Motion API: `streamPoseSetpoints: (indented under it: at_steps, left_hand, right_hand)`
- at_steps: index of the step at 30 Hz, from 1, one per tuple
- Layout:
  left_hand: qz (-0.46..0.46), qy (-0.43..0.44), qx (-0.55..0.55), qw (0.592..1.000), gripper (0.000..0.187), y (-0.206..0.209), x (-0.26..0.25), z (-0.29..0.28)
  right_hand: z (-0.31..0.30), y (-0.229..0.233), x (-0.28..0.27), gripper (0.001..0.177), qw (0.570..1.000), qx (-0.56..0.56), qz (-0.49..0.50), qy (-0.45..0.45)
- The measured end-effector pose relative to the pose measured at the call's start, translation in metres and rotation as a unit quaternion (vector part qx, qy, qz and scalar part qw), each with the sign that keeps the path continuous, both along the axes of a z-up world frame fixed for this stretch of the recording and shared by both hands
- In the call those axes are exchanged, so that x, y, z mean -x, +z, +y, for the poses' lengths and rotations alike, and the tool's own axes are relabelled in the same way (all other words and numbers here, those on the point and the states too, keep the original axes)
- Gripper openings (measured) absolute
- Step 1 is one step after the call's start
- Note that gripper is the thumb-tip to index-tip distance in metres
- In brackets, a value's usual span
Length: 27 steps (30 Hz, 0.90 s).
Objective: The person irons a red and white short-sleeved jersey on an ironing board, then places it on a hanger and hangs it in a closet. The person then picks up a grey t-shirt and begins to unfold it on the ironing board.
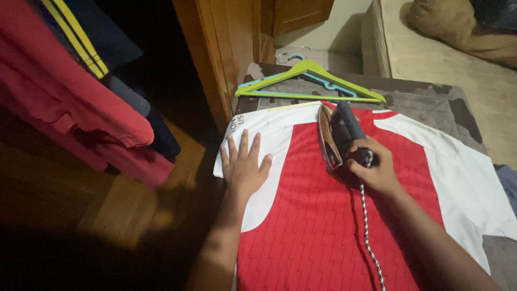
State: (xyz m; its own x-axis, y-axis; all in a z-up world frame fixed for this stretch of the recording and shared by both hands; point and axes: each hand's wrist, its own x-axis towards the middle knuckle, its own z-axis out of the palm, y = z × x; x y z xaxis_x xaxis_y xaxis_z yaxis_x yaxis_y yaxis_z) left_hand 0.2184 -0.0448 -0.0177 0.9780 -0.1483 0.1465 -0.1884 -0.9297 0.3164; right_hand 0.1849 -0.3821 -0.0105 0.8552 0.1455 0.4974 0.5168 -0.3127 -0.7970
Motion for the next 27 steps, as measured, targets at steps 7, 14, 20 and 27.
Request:
streamPoseSetpoints:
  at_steps: [7,14,20,27]
  left_hand:
    - [-0.039,0.020,0.013,0.999,0.068,-0.003,-0.001,0.004]
    - [-0.084,0.004,0.042,0.996,0.057,-0.017,-0.007,0.012]
    - [-0.022,0.008,0.011,1.000,0.057,-0.013,-0.017,0.010]
    - [-0.059,-0.024,0.057,0.996,0.053,-0.016,-0.066,-0.002]
  right_hand:
    - [0.024,0.004,0.005,0.026,1.000,-0.017,0.003,-0.015]
    - [0.072,0.005,-0.006,0.028,0.997,0.000,-0.005,0.078]
    - [0.094,0.008,-0.021,0.027,0.996,0.029,-0.024,0.085]
    - [0.092,0.012,-0.020,0.027,0.995,0.034,-0.024,0.095]
